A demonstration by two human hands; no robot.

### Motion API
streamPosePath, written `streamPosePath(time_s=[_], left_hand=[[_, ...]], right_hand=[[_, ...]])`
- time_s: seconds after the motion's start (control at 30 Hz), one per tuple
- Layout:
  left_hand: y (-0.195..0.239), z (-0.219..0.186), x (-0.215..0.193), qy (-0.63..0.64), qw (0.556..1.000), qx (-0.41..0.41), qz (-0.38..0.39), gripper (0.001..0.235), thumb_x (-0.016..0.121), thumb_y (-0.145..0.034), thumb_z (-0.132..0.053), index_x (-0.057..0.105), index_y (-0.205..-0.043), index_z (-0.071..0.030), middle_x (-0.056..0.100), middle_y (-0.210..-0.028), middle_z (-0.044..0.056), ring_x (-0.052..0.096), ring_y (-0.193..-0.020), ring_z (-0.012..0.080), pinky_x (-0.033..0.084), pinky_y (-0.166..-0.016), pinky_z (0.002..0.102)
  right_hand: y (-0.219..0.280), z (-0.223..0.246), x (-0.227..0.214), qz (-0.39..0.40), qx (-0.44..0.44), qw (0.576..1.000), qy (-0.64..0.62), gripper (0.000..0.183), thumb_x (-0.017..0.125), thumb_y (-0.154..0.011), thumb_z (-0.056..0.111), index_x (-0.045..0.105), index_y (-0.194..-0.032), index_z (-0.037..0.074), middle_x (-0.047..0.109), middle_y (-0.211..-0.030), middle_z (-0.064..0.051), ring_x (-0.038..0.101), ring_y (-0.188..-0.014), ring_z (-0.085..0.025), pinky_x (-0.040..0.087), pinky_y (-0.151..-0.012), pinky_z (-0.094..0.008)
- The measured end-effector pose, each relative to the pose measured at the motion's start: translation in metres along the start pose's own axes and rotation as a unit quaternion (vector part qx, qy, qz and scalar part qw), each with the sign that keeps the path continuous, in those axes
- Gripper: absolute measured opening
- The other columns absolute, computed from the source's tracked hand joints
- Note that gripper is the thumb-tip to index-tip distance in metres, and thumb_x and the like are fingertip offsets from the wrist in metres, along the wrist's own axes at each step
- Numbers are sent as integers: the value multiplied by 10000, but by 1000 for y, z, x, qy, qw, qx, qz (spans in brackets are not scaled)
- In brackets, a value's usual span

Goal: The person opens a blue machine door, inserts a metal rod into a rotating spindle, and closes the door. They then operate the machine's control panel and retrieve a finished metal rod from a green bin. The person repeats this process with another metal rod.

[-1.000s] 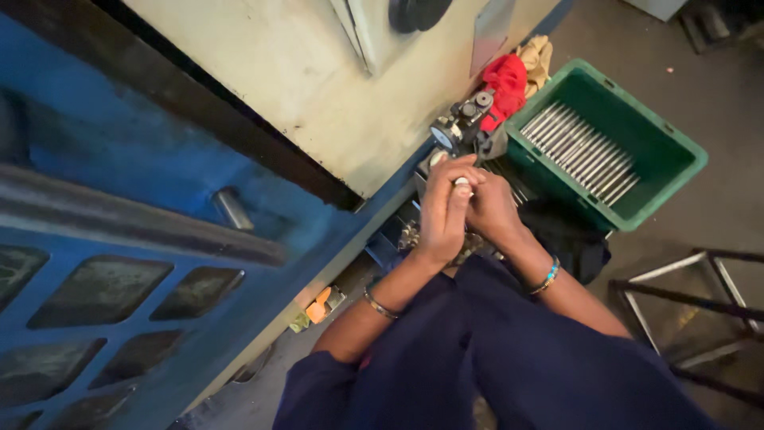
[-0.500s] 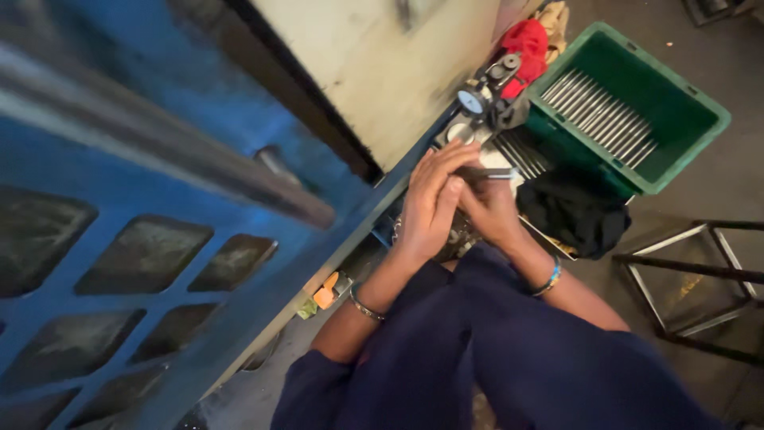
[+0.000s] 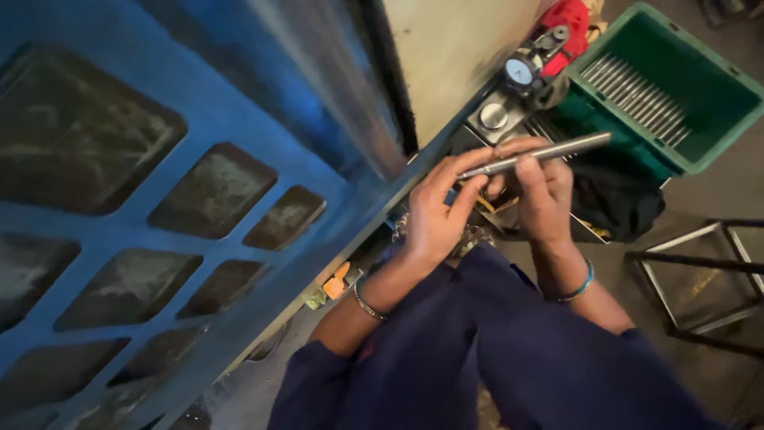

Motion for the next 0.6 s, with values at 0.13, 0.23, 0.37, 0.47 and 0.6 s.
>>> streamPosePath(time_s=[0.13, 0.23, 0.37, 0.47, 0.6], left_hand=[[17, -15, -19, -11, 1000, 19, -4, 226, 691, -999, -72, 700, -1225, -81, 733, -1147, 105, 742, -1059, 247, 580, -923, 323], [26, -26, -35, -20, 999, 34, -15, 221, 699, -996, -63, 700, -1216, -78, 730, -1135, 99, 743, -1042, 251, 585, -906, 326], [32, -42, -60, -57, 994, 70, -56, 236, 727, -971, -42, 697, -1203, -76, 726, -1132, 100, 731, -1047, 268, 587, -910, 347], [37, -64, -81, -131, 974, 159, -96, 232, 732, -967, -24, 674, -1185, -74, 722, -1167, 85, 712, -1117, 288, 557, -1091, 423], [41, -76, -104, -143, 962, 196, -123, 234, 738, -957, -6, 670, -1166, -85, 724, -1181, 60, 720, -1132, 265, 557, -1091, 427]], right_hand=[[12, 10, 16, 20, -10, 999, 27, 328, 529, -1136, 274, 594, -1223, -36, 670, -980, -99, 644, -758, -119, 517, -713, -246], [16, 15, 31, 43, -5, 998, 35, 335, 560, -1124, 280, 601, -1229, -35, 676, -935, -97, 653, -737, -121, 515, -696, -242], [8, 15, 57, 89, 0, 996, 6, 298, 629, -1071, 206, 612, -1246, -35, 683, -965, -97, 678, -830, -137, 549, -743, -258], [1, 15, 79, 129, -8, 992, -6, 239, 676, -1016, 83, 616, -1220, -25, 684, -1008, -105, 692, -878, -149, 591, -788, -288], [-3, 22, 106, 180, -25, 983, 7, 218, 707, -952, -35, 646, -1160, -17, 665, -1032, -117, 702, -897, -170, 595, -789, -296]])
Point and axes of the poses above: each hand's wrist, its own y-axis away from the middle knuckle, its own x-axis out of the palm, z = x × y, the point moved 10 cm from there along -y, towards the middle knuckle
